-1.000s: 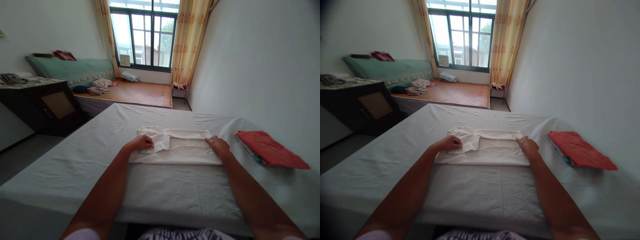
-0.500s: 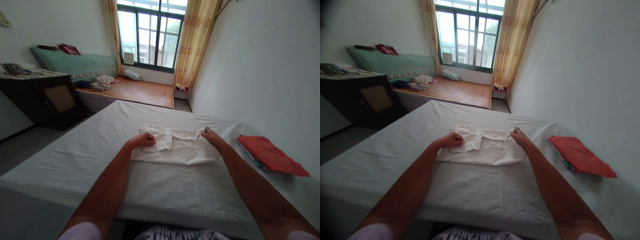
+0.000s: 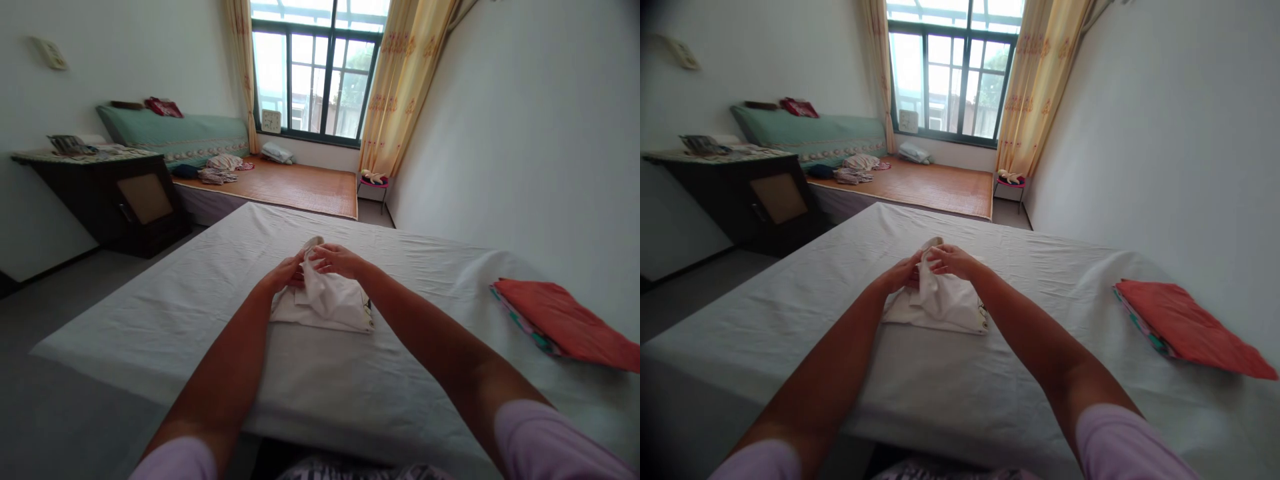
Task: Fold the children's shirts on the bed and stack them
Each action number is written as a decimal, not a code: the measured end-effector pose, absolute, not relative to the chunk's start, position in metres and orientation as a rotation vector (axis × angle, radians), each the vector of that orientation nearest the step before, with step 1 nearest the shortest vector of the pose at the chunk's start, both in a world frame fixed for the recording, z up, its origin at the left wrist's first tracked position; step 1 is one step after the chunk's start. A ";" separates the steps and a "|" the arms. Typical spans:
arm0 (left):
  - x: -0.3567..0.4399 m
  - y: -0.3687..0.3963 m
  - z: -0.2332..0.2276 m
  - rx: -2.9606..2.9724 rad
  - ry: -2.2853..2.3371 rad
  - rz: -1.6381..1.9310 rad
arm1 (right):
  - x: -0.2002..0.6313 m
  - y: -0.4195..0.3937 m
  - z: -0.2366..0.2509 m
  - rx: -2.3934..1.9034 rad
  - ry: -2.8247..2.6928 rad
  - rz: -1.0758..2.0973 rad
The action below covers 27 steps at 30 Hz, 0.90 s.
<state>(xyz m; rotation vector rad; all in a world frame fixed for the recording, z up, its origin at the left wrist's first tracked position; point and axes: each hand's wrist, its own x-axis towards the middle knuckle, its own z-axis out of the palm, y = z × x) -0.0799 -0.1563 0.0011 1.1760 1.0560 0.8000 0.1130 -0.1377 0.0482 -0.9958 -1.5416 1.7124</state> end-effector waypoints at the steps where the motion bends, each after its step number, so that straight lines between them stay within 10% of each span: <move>1: -0.080 -0.156 0.001 1.184 1.043 0.811 | 0.113 -0.140 0.050 -0.946 -1.569 1.729; 14: -0.089 -0.155 0.005 2.313 1.796 0.623 | 0.227 -0.156 -0.012 -1.617 -1.782 0.583; 20: -0.052 -0.163 -0.015 2.678 1.312 0.483 | 0.214 -0.189 -0.028 -1.293 -2.172 0.089; 27: -0.055 -0.164 -0.026 2.501 1.675 0.210 | 0.217 -0.190 -0.048 -1.439 -2.162 0.237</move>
